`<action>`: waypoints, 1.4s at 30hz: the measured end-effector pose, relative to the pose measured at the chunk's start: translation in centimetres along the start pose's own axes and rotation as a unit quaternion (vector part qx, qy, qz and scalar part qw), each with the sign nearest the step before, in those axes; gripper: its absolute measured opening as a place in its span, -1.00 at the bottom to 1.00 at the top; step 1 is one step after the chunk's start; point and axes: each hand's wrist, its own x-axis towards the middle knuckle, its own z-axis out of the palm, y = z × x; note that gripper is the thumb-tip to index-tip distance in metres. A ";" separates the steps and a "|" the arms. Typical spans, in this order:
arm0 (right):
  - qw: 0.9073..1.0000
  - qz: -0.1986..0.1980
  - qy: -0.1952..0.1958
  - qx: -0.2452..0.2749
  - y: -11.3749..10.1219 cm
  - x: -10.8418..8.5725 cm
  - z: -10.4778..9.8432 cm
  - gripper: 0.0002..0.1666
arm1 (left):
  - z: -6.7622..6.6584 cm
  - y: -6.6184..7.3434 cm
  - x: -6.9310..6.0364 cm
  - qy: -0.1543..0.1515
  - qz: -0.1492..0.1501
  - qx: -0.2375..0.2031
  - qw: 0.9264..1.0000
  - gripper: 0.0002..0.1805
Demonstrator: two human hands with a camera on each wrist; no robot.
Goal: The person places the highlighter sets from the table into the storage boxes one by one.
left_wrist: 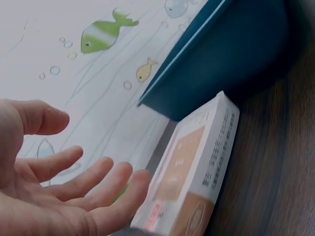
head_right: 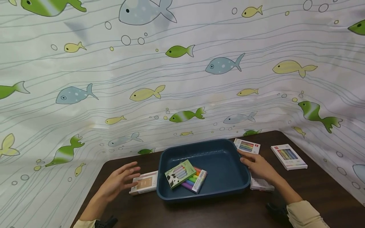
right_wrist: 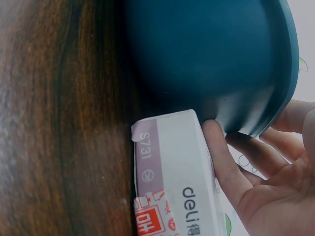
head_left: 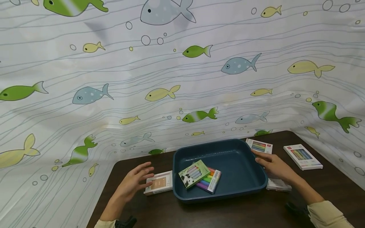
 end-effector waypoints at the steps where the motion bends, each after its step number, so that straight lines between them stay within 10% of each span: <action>1: 1.000 -0.001 0.001 -0.002 0.1 0.0 0.0 -0.27 | -0.2 -0.1 0.1 0.007 -0.004 -0.006 1.000 -0.38; 17: 1.000 -0.008 0.013 -0.023 0.0 -0.2 0.0 -0.28 | -2.2 -2.2 0.6 0.098 -0.017 0.128 0.987 -0.46; 42: 0.999 -0.016 0.019 -0.049 0.1 -0.1 0.1 -0.30 | -1.6 -4.4 1.0 0.028 -0.042 0.238 0.970 -0.03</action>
